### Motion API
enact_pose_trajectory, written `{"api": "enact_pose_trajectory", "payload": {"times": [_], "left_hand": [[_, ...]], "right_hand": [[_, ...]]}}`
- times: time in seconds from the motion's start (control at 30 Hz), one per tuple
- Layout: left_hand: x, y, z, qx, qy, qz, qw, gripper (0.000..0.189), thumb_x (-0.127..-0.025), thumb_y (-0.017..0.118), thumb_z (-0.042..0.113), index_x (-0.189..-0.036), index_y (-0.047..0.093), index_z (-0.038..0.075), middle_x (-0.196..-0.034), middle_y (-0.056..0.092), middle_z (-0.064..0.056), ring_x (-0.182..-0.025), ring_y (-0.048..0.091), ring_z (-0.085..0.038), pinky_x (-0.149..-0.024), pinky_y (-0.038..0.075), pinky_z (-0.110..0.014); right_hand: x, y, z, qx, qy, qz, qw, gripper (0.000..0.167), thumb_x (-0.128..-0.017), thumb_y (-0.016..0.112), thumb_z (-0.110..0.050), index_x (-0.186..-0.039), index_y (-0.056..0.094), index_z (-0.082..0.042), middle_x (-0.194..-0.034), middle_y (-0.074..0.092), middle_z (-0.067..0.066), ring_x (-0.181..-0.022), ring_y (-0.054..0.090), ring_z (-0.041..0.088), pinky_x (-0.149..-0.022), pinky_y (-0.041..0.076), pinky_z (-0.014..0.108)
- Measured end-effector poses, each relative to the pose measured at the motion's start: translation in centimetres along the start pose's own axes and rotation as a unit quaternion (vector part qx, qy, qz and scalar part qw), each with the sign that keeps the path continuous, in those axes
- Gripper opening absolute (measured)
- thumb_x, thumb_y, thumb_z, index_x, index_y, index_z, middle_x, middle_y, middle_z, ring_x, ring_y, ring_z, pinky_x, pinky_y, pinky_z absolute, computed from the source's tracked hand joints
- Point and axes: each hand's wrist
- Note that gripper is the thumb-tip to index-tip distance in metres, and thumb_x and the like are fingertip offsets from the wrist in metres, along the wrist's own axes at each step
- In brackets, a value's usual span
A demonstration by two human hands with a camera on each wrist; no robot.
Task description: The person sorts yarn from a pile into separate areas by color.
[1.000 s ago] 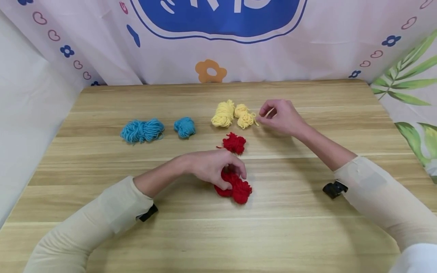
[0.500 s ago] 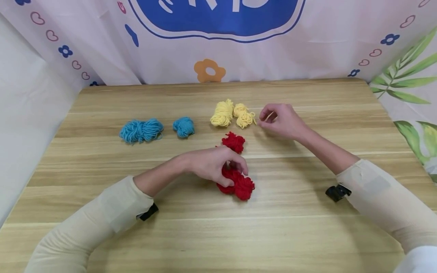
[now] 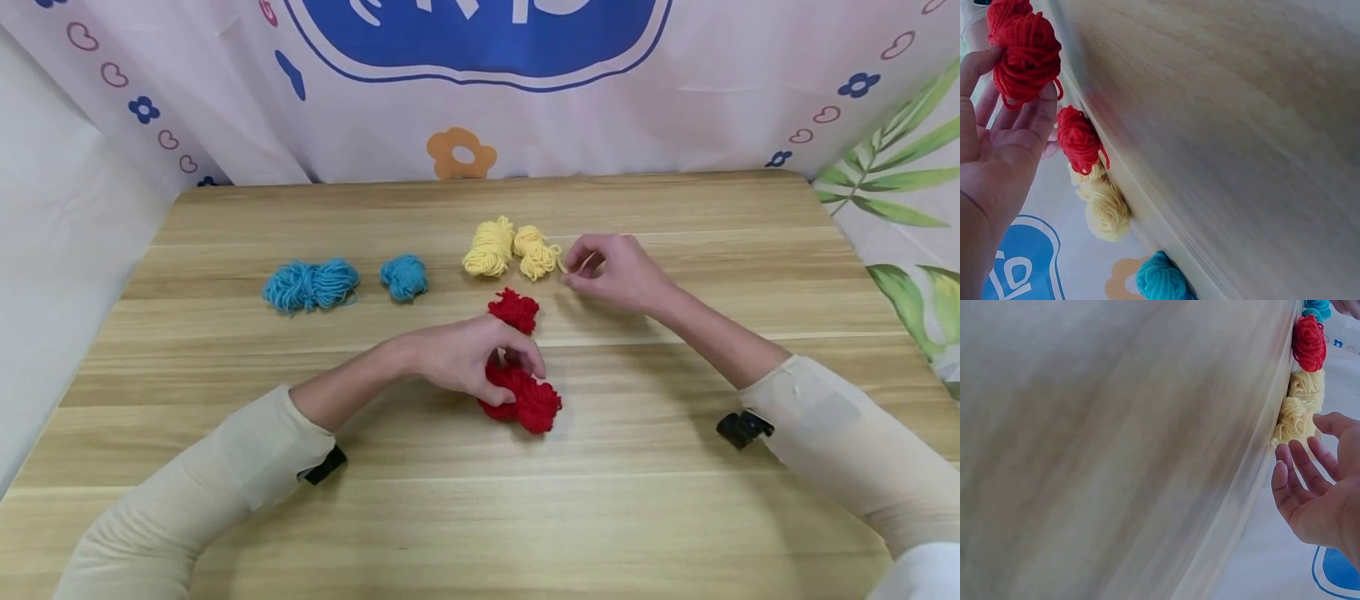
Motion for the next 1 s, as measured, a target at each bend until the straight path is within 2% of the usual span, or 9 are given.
{"api": "enact_pose_trajectory", "payload": {"times": [0.47, 0.67, 1.0], "left_hand": [[0.3, -0.3, 0.0, 0.003, 0.005, 0.024, 0.9997, 0.037, -0.085, 0.082, 0.007, -0.12, 0.07, 0.007, -0.114, 0.068, 0.0, -0.104, 0.061, -0.016, -0.091, 0.055, -0.03], [0.6, -0.5, 0.0, 0.004, 0.007, 0.036, 0.9993, 0.039, -0.084, 0.083, 0.008, -0.121, 0.07, 0.007, -0.117, 0.068, 0.0, -0.108, 0.06, -0.016, -0.093, 0.055, -0.031], [1.1, -0.8, 0.0, 0.015, 0.002, 0.057, 0.9983, 0.041, -0.082, 0.084, 0.01, -0.121, 0.07, 0.01, -0.119, 0.067, 0.001, -0.11, 0.059, -0.018, -0.088, 0.058, -0.032]], "right_hand": [[0.4, 0.5, -0.7, -0.002, -0.031, -0.018, 0.9994, 0.014, -0.093, 0.078, -0.008, -0.101, 0.071, 0.0, -0.103, 0.074, 0.013, -0.091, 0.07, 0.025, -0.082, 0.058, 0.037], [0.5, 1.0, -1.1, -0.006, -0.051, -0.025, 0.9984, 0.014, -0.091, 0.079, -0.007, -0.1, 0.071, 0.0, -0.099, 0.074, 0.009, -0.088, 0.07, 0.023, -0.08, 0.059, 0.038], [0.5, 1.6, -1.4, -0.009, -0.08, -0.054, 0.9953, 0.024, -0.089, 0.079, -0.005, -0.11, 0.072, 0.002, -0.103, 0.074, 0.013, -0.091, 0.07, 0.025, -0.081, 0.059, 0.042]]}}
Point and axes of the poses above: each hand's wrist, its own x-axis away from the middle knuckle, its own y-axis out of the palm, z = x × y
